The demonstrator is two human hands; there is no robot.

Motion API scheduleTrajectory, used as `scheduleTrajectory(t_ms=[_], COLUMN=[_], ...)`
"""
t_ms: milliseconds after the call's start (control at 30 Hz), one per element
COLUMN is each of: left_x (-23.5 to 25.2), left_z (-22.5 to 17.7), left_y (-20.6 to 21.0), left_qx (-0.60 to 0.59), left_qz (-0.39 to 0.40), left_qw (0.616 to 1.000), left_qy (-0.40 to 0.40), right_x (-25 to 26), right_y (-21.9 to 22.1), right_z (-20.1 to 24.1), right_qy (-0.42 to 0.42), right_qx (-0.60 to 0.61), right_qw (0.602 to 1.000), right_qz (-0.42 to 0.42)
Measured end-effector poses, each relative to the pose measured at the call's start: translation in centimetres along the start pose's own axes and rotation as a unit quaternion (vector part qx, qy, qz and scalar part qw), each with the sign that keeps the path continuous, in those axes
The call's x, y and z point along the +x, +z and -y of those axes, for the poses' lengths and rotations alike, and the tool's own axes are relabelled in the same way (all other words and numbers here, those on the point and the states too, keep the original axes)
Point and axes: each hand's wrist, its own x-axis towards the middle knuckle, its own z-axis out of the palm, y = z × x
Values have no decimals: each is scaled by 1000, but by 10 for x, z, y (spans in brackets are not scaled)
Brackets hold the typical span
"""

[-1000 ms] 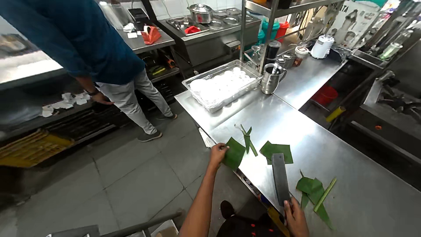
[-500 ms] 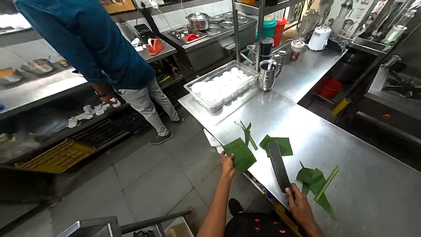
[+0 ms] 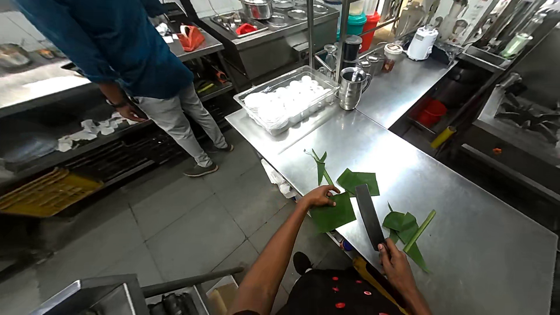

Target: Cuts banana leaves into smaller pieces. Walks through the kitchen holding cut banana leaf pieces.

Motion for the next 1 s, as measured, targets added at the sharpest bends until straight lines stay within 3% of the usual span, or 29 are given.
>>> scheduleTrajectory(t_ms=[133, 300, 400, 533, 700, 1000], left_x=[17, 2, -25, -27, -27, -40], left_z=[-15, -1, 14, 51, 46, 48], left_y=[9, 38, 71, 99, 121, 109], left_qx=[87, 198, 248, 306, 314, 331], left_qz=[-30, -268, -330, -338, -378, -305], left_qw=[995, 939, 907, 887, 870, 892], left_qy=[45, 85, 87, 74, 40, 40], right_x=[-1, 5, 10, 18, 27, 29], right_y=[5, 18, 32, 51, 69, 82], right_z=[1, 13, 30, 48, 58, 58], right_qy=[12, 30, 62, 81, 73, 75], right_qx=[8, -27, -76, -121, -166, -179], right_qw=[1000, 999, 995, 988, 982, 979], right_qz=[-14, -2, 24, 51, 49, 58])
